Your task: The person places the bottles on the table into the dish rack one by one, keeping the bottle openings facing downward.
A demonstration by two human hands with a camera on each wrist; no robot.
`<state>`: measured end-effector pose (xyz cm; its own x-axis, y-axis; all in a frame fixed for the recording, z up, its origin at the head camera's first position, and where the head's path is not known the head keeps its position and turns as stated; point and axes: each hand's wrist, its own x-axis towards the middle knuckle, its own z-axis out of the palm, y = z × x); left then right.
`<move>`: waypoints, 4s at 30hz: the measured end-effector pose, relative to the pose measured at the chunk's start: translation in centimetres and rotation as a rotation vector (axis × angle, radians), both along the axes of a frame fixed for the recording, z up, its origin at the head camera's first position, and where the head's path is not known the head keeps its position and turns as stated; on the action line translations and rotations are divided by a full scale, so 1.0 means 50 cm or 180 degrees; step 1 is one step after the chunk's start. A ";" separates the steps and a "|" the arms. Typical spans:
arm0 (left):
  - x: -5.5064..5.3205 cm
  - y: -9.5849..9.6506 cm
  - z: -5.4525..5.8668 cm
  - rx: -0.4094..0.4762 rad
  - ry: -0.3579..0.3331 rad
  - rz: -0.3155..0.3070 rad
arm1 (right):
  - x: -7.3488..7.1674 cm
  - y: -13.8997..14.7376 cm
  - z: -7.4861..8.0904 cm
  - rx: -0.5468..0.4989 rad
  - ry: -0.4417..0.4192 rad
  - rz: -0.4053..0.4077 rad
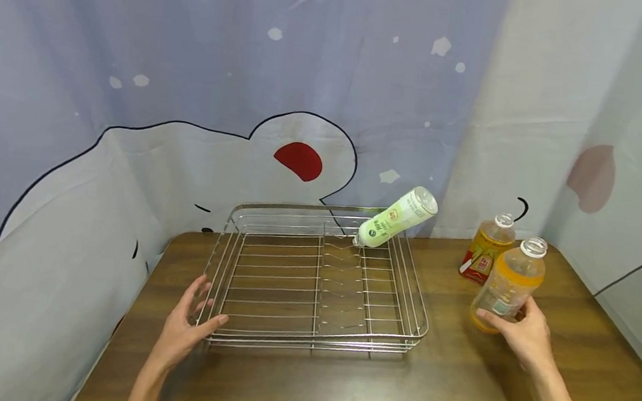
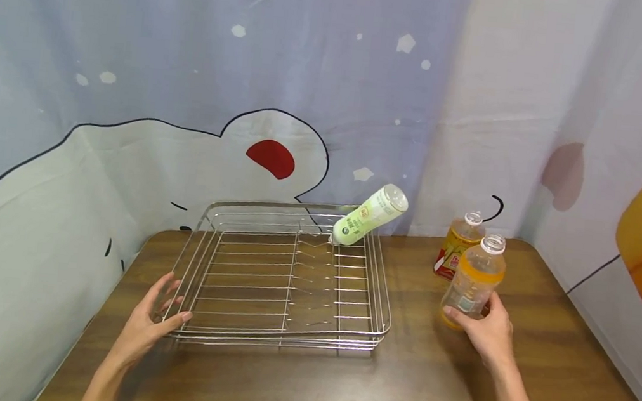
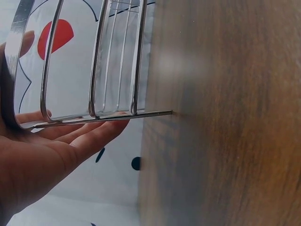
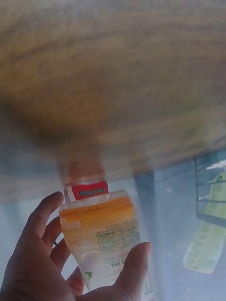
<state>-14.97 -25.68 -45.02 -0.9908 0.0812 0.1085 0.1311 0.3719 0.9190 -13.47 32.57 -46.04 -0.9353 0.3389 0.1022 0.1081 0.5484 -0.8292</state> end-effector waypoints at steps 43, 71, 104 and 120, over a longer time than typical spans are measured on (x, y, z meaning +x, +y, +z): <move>0.005 -0.002 0.037 -0.0567 0.0175 0.0148 | 0.001 -0.048 0.183 0.0731 0.0423 0.0538; -0.014 0.121 0.148 -0.0326 0.1458 -0.0376 | -0.013 -0.133 0.231 0.1241 0.1107 0.0962; -0.040 0.259 0.190 0.0279 0.1546 -0.1193 | -0.037 -0.217 0.237 0.1843 0.0996 0.1400; -0.043 0.320 0.198 0.0239 0.1642 -0.1435 | -0.034 -0.248 0.229 0.2419 0.1110 0.1402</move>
<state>-17.14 -9.70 -35.11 -0.6822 0.4472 0.5785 0.6856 0.1162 0.7186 -15.20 20.17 -34.59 -0.8382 -0.3102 0.4486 -0.4243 0.8876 -0.1792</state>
